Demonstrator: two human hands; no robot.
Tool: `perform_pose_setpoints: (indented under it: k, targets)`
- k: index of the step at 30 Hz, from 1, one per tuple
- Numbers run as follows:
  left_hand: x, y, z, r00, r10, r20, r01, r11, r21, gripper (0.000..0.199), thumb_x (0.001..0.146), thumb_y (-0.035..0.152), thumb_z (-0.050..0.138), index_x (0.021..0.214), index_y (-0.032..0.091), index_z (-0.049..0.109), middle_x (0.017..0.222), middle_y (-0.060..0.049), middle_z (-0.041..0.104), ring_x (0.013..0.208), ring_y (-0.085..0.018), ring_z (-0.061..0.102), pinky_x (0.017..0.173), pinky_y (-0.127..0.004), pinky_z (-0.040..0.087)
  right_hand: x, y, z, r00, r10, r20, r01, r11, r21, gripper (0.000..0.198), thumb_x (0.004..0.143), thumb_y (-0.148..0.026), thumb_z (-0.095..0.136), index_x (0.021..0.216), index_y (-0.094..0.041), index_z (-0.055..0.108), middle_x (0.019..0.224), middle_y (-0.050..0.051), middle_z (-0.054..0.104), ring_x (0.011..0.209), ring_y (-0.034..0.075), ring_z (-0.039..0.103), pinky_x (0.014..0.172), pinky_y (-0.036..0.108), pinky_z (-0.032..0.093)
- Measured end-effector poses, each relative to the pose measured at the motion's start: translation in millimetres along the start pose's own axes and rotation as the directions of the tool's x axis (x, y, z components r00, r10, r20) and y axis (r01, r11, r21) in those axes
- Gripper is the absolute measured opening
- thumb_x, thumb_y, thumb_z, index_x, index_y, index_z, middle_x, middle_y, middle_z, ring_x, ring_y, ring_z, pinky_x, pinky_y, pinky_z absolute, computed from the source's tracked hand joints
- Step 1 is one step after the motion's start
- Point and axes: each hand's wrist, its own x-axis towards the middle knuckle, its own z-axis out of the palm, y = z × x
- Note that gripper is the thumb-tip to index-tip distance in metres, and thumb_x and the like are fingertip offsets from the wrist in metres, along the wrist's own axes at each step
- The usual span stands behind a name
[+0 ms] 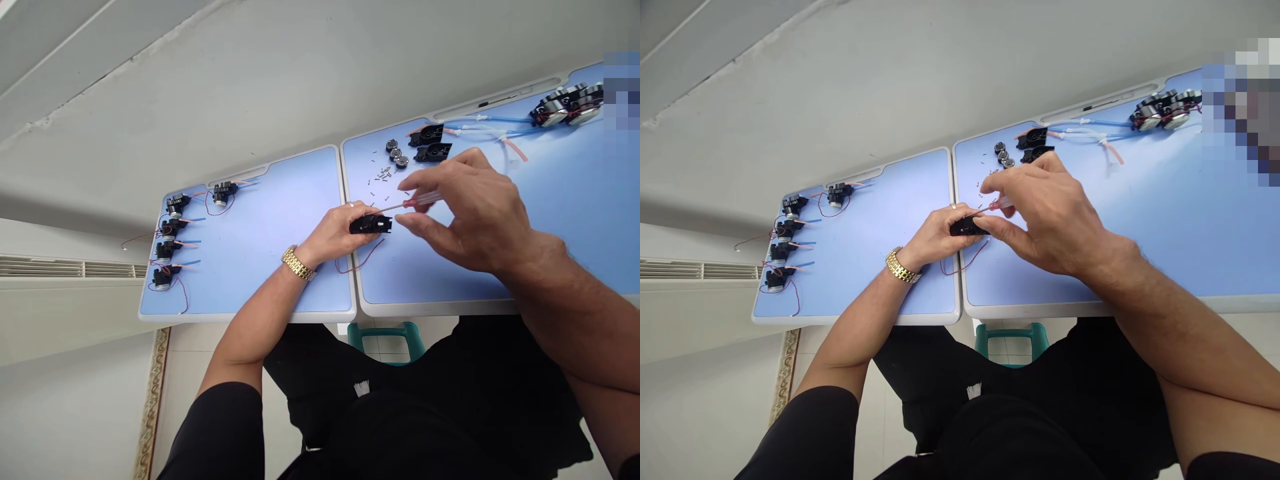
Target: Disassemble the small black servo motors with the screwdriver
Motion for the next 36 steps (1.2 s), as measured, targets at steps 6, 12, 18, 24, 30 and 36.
perform_pose_setpoints:
  k: [6, 12, 18, 24, 30, 36]
  targets:
    - [-0.2, 0.0, 0.4, 1.000, -0.003, -0.004, 0.003, 1.000, 0.005, 0.029, 0.105, 0.031, 0.083, 0.133, 0.025, 0.082, 0.115, -0.005, 0.085, 0.100, -0.021, 0.078, 0.096, -0.038, 0.063, -0.5, 2.2, 2.1, 0.995, -0.085, -0.059, 0.085, 0.996, 0.006, 0.023, 0.112, -0.014, 0.063, 0.130, -0.028, 0.068, 0.096, 0.003, 0.079, 0.081, 0.026, 0.071, 0.077, 0.043, 0.056]
    - [0.9, -0.9, 0.7, 1.000, 0.013, -0.003, -0.013, 1.000, -0.003, 0.027, 0.104, 0.028, 0.084, 0.131, 0.025, 0.082, 0.114, -0.004, 0.085, 0.102, -0.021, 0.079, 0.097, -0.038, 0.063, -2.2, 0.8, 1.7, 0.999, 0.026, -0.020, -0.025, 0.998, 0.064, 0.016, 0.115, -0.032, 0.070, 0.131, -0.030, 0.067, 0.103, 0.003, 0.079, 0.085, 0.027, 0.077, 0.080, 0.045, 0.061]
    - [-0.1, -0.1, -0.1, 1.000, 0.027, -0.013, -0.027, 1.000, 0.015, 0.027, 0.105, 0.029, 0.083, 0.131, 0.024, 0.082, 0.117, -0.005, 0.085, 0.102, -0.020, 0.080, 0.096, -0.037, 0.063, 0.1, 0.9, 1.1, 0.998, -0.029, -0.049, 0.030, 0.999, 0.024, 0.021, 0.113, -0.015, 0.061, 0.123, -0.032, 0.067, 0.098, 0.002, 0.080, 0.082, 0.026, 0.073, 0.080, 0.045, 0.060]
    - [-0.1, 0.2, 0.0, 0.999, 0.032, -0.009, -0.032, 0.999, 0.009, 0.025, 0.104, 0.027, 0.083, 0.129, 0.024, 0.082, 0.114, -0.005, 0.085, 0.102, -0.020, 0.080, 0.096, -0.036, 0.063, -4.2, 4.2, 4.6, 0.997, 0.044, -0.056, -0.040, 0.997, 0.073, 0.030, 0.111, -0.033, 0.076, 0.140, -0.032, 0.069, 0.103, 0.002, 0.081, 0.086, 0.029, 0.080, 0.082, 0.047, 0.062]
    - [0.8, 0.7, 0.4, 1.000, 0.004, 0.006, -0.004, 1.000, 0.024, 0.027, 0.104, 0.028, 0.083, 0.132, 0.025, 0.082, 0.113, -0.005, 0.085, 0.100, -0.021, 0.079, 0.096, -0.037, 0.063, -4.1, 0.5, 4.0, 0.996, 0.037, -0.076, -0.035, 0.999, 0.034, 0.026, 0.111, -0.018, 0.067, 0.131, -0.034, 0.070, 0.107, -0.001, 0.084, 0.083, 0.024, 0.082, 0.080, 0.042, 0.064]
    - [1.1, 0.0, 0.9, 1.000, 0.006, 0.001, -0.006, 1.000, 0.014, 0.026, 0.104, 0.029, 0.083, 0.130, 0.025, 0.082, 0.113, -0.004, 0.085, 0.100, -0.021, 0.078, 0.095, -0.038, 0.063, -3.4, 1.9, 1.7, 0.999, 0.021, -0.033, -0.020, 0.999, 0.041, 0.027, 0.112, -0.025, 0.068, 0.138, -0.028, 0.067, 0.110, 0.004, 0.084, 0.091, 0.025, 0.085, 0.078, 0.040, 0.065]
